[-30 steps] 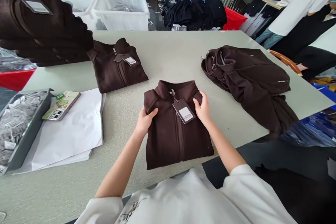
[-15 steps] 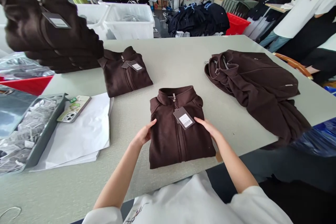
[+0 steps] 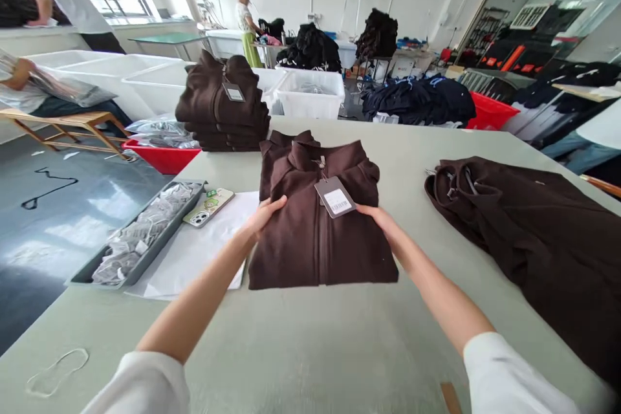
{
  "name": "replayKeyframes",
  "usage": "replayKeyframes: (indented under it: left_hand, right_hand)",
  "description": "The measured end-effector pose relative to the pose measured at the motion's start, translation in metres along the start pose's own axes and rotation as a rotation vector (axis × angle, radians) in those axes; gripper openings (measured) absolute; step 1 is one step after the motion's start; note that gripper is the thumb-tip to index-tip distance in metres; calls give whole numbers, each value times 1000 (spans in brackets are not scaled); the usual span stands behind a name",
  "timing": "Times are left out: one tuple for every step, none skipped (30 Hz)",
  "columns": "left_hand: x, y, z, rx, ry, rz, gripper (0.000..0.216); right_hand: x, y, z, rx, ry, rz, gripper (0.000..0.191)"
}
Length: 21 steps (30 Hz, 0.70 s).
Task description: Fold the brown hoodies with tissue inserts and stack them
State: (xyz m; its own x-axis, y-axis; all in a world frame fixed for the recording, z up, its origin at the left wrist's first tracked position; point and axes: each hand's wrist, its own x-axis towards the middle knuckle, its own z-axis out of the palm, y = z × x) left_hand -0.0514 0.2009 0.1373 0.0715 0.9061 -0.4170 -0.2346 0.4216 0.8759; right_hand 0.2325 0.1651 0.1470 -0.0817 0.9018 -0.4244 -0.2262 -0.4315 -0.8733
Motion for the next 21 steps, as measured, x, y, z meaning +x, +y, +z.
replayKeyframes:
  left_hand:
    - [15, 24, -5, -2, 25, 44, 27]
    - [32, 47, -10, -6, 46, 84, 26]
    - [50, 70, -15, -11, 61, 121, 24]
    - [69, 91, -20, -16, 69, 160, 22]
    - [89, 109, -26, -20, 68, 201, 20]
    - [110, 123, -32, -22, 69, 244, 20]
    - [130, 132, -37, -15, 80, 281, 20]
    - [150, 137, -43, 0, 103, 305, 21]
    - [168, 137, -47, 20, 137, 317, 22]
    - [186, 133, -51, 44, 174, 312, 23]
    - [201, 126, -55, 69, 213, 295, 24]
    - [214, 117, -58, 91, 244, 276, 26]
    - [224, 108, -60, 108, 263, 259, 29]
    - [232, 99, -62, 119, 275, 251, 32]
    - [239, 92, -64, 129, 283, 251, 36]
    - [244, 88, -66, 136, 289, 258, 39]
    - [247, 87, -68, 141, 293, 273, 42]
    - [250, 88, -70, 145, 295, 291, 45]
    - [253, 90, -71, 143, 298, 309, 47]
    - [256, 93, -73, 159, 302, 327, 49]
    - [259, 95, -75, 195, 309, 342, 49]
  right_hand:
    - [23, -21, 13, -16, -40, -25, 35]
    - [47, -42, 26, -30, -73, -48, 34]
    - [72, -62, 38, -43, -94, -68, 33]
    - [98, -80, 49, -56, -104, -86, 32]
    - [124, -96, 59, -71, -102, -104, 31]
    - [149, -108, 67, -88, -89, -122, 32]
    - [173, -116, 73, -108, -73, -141, 33]
    - [195, -119, 77, -135, -53, -161, 36]
    - [216, -118, 80, -164, -34, -179, 40]
    - [234, -113, 82, -189, -15, -194, 43]
    - [250, -105, 82, -211, 6, -201, 44]
    - [263, -96, 82, -225, 29, -203, 45]
    - [274, -87, 82, -232, 52, -199, 45]
    - [283, -78, 81, -231, 70, -195, 44]
    - [291, -71, 80, -225, 77, -195, 44]
    - [297, -67, 79, -220, 77, -202, 43]
    - [302, -66, 78, -210, 72, -214, 42]
    - [306, -66, 77, -199, 63, -234, 42]
    - [310, -68, 75, -188, 52, -261, 42]
    - [314, -71, 75, -186, 43, -288, 44]
    - [318, -73, 74, -205, 39, -312, 45]
